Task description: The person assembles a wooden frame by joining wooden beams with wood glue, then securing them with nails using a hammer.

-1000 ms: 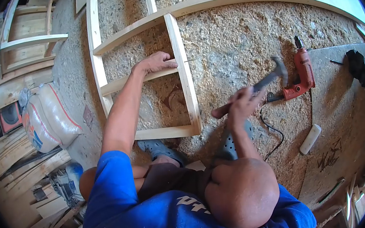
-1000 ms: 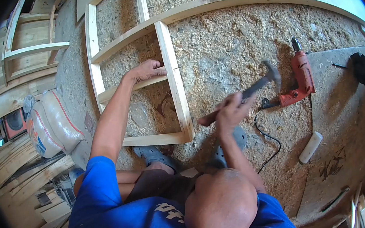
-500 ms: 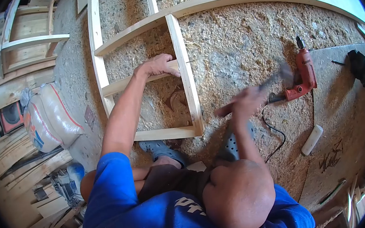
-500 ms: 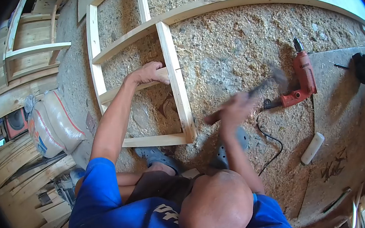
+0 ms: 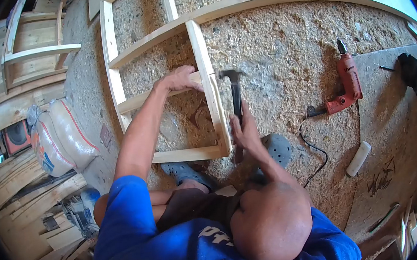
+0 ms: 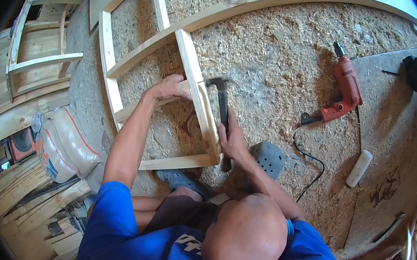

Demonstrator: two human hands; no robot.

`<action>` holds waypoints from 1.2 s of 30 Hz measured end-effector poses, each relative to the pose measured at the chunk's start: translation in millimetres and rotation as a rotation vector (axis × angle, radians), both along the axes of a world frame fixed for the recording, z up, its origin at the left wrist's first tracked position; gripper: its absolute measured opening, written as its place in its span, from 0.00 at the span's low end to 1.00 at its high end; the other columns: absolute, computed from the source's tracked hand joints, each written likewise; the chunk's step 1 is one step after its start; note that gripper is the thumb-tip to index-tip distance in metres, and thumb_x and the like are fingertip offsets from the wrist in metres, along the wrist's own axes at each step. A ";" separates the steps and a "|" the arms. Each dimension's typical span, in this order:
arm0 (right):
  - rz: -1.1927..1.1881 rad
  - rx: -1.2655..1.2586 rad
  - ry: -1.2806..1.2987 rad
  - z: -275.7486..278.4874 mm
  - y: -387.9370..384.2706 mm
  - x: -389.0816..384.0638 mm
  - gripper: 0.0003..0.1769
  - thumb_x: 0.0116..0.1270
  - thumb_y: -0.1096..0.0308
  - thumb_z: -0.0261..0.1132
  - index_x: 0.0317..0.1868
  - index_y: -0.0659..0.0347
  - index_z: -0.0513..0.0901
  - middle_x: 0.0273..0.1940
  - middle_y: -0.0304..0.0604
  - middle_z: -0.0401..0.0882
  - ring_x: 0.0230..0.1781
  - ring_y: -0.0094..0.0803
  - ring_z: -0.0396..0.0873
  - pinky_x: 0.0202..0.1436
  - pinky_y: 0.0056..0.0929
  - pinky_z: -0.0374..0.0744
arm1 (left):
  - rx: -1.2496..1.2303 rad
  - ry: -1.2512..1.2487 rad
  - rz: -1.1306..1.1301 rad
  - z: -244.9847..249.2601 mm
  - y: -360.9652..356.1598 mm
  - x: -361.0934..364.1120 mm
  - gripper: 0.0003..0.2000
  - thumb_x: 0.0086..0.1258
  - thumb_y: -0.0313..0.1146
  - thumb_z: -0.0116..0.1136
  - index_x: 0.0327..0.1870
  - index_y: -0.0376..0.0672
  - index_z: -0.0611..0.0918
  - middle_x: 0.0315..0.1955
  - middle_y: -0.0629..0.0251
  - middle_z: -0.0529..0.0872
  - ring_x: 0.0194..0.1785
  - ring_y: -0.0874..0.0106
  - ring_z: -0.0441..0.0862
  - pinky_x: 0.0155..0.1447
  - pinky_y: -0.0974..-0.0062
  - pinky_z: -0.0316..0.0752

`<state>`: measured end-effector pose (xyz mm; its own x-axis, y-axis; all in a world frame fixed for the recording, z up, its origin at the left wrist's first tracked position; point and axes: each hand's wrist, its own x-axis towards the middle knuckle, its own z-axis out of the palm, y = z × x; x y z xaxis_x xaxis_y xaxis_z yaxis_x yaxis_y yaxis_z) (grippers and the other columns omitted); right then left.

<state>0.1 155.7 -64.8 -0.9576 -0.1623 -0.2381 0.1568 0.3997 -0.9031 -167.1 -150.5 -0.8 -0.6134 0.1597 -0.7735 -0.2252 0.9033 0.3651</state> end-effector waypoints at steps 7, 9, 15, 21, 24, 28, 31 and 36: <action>-0.585 -0.454 -0.092 107.8 71.0 -76.8 0.18 0.85 0.60 0.50 0.65 0.61 0.66 0.29 0.34 0.74 0.18 0.18 0.72 0.15 0.20 0.74 | 0.056 -0.042 -0.013 1.3 -4.5 3.2 0.44 0.47 0.68 0.78 0.49 0.34 0.79 0.46 0.57 0.79 0.48 0.61 0.80 0.49 0.60 0.79; -0.786 -0.602 0.016 127.1 64.4 -89.3 0.15 0.85 0.61 0.49 0.62 0.62 0.67 0.29 0.35 0.75 0.18 0.19 0.73 0.15 0.20 0.75 | 0.099 -0.053 -0.036 -1.6 -7.9 2.4 0.45 0.49 0.72 0.75 0.50 0.35 0.79 0.45 0.58 0.79 0.48 0.62 0.79 0.48 0.62 0.78; 0.043 -0.216 -0.114 67.0 -16.1 -26.9 0.25 0.80 0.65 0.53 0.73 0.65 0.66 0.31 0.40 0.76 0.25 0.22 0.76 0.24 0.29 0.78 | -0.023 0.013 -0.083 -5.6 -10.1 4.5 0.42 0.50 0.74 0.73 0.43 0.36 0.80 0.40 0.60 0.78 0.46 0.64 0.77 0.50 0.62 0.74; -0.724 -0.523 -0.104 112.2 59.8 -84.9 0.17 0.85 0.60 0.50 0.62 0.64 0.68 0.26 0.33 0.74 0.18 0.20 0.72 0.15 0.21 0.74 | -0.015 -0.004 -0.086 -5.5 -9.4 4.5 0.42 0.49 0.75 0.72 0.40 0.38 0.78 0.38 0.62 0.75 0.44 0.64 0.75 0.48 0.62 0.72; -0.874 -0.422 0.053 101.0 43.7 -79.4 0.15 0.83 0.62 0.51 0.60 0.63 0.68 0.29 0.36 0.74 0.20 0.22 0.72 0.20 0.23 0.77 | 0.086 0.066 -0.031 -9.5 -13.6 10.5 0.41 0.50 0.75 0.72 0.38 0.39 0.77 0.37 0.64 0.73 0.41 0.66 0.73 0.46 0.62 0.70; 0.078 -0.089 -0.136 67.7 -4.7 -33.2 0.28 0.82 0.61 0.52 0.77 0.60 0.61 0.32 0.37 0.74 0.23 0.23 0.71 0.22 0.26 0.74 | 0.059 0.016 -0.070 -7.4 -13.6 0.4 0.41 0.50 0.74 0.73 0.37 0.39 0.76 0.36 0.64 0.71 0.41 0.67 0.71 0.45 0.63 0.69; -0.210 -0.390 -0.403 120.3 19.1 -57.6 0.27 0.85 0.60 0.49 0.78 0.61 0.60 0.29 0.33 0.74 0.21 0.19 0.70 0.18 0.23 0.72 | 0.012 -0.039 -0.083 -1.2 -14.4 5.6 0.42 0.49 0.75 0.73 0.37 0.37 0.76 0.37 0.63 0.71 0.42 0.66 0.71 0.46 0.63 0.69; -0.819 -0.541 -0.020 110.4 35.8 -78.0 0.15 0.84 0.63 0.50 0.60 0.64 0.69 0.26 0.35 0.73 0.18 0.21 0.70 0.17 0.20 0.72 | 0.067 -0.024 -0.042 -3.6 -14.4 7.1 0.43 0.49 0.75 0.72 0.38 0.36 0.76 0.39 0.61 0.73 0.44 0.64 0.72 0.47 0.62 0.70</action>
